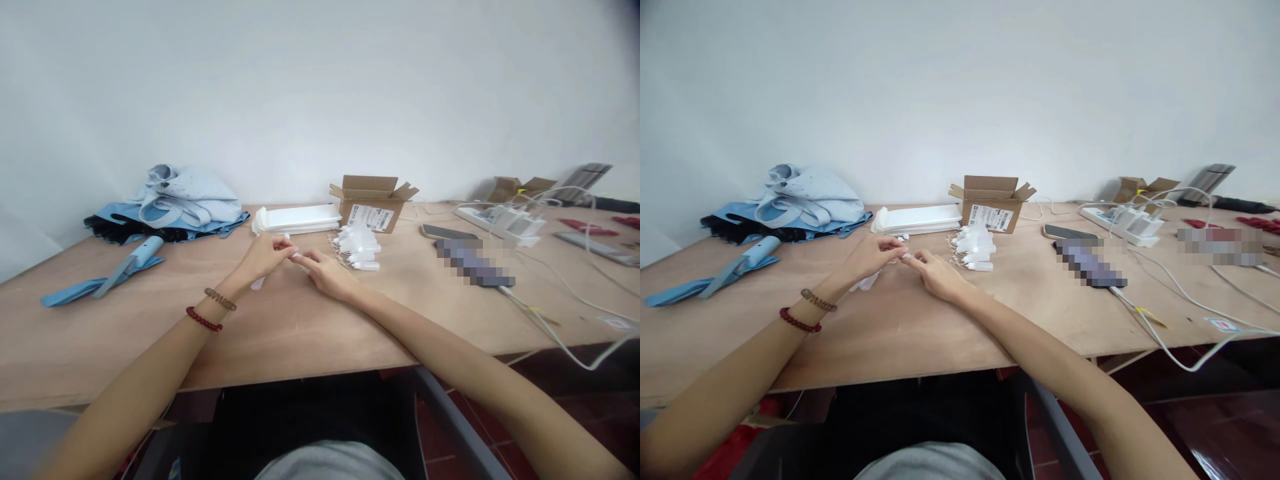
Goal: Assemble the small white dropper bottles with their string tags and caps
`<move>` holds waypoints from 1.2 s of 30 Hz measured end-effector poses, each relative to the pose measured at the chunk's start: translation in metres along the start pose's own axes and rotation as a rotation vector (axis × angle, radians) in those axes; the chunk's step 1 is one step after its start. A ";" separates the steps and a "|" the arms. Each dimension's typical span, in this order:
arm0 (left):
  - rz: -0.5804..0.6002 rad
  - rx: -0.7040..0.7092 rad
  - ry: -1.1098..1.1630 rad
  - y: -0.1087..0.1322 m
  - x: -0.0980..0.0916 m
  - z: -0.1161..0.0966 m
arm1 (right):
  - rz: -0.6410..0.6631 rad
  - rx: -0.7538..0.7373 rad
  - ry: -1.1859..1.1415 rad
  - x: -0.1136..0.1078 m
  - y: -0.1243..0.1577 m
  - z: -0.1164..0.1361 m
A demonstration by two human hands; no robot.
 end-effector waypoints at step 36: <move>0.049 -0.213 0.363 0.000 0.006 0.008 | -0.217 0.289 -1.235 -0.004 -0.007 -0.010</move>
Point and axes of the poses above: each hand's wrist, its own y-axis away from the middle knuckle, its own x-axis out of the palm, z = x × y, the point moved 3 cm from there along -y, towards the middle knuckle, and after that the axes turned 11 degrees about z, right-handed, at the moved point
